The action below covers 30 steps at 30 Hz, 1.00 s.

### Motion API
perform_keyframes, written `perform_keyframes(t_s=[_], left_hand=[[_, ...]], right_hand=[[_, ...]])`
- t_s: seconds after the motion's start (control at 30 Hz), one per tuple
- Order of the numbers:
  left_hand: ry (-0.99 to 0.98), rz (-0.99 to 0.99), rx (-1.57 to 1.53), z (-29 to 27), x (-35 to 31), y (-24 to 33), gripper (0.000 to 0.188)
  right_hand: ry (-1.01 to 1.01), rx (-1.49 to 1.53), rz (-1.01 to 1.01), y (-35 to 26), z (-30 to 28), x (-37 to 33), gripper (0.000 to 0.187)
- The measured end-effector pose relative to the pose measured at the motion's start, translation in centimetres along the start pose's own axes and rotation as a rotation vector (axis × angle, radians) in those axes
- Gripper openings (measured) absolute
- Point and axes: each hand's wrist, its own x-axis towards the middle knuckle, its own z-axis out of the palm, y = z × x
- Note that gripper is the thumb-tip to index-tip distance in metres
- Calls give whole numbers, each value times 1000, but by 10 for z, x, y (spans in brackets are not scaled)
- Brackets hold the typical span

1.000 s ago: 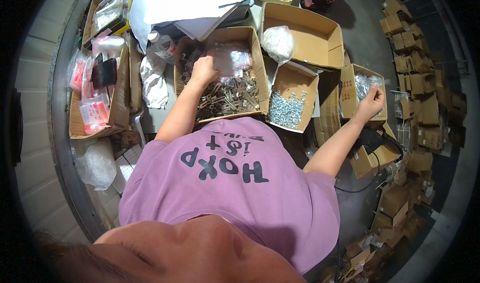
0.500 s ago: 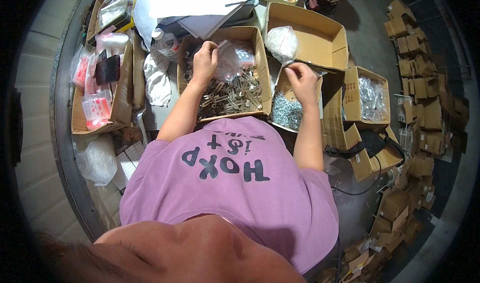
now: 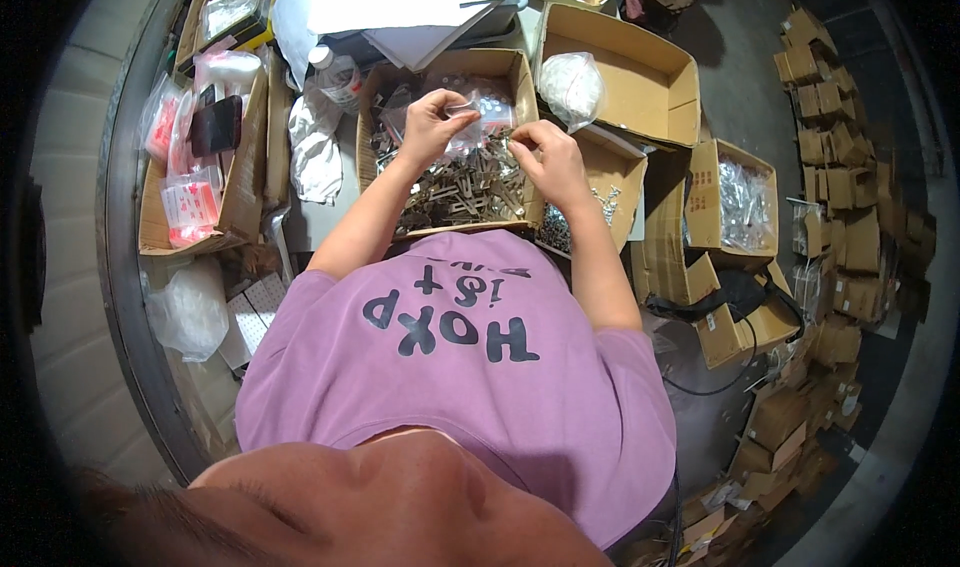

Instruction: The person sorts metal hardware components by hand from a large bin into individual small plastic bags.

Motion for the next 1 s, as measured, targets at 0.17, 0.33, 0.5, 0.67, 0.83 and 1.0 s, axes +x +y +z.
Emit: perform_keyframes(t_s=[0.17, 0.33, 0.5, 0.67, 0.83, 1.0], left_hand=[[-52, 59, -4, 6, -3, -2, 12], [-117, 192, 203, 2, -5, 8, 15], [-122, 301, 277, 2, -8, 7, 20], [-76, 444, 334, 6, -3, 11, 32], [-291, 136, 174, 5, -2, -1, 33], [-73, -65, 62, -6, 8, -14, 33]], right_hand=[[-15, -23, -139, -7, 6, 10, 21], [-103, -115, -230, -20, 12, 20, 27], [-221, -266, -183, -22, 17, 24, 26], [-261, -389, -236, -15, 18, 21, 26], [-253, 9, -163, -2, 25, 21, 26], [-422, -364, 169, 14, 46, 13, 21]])
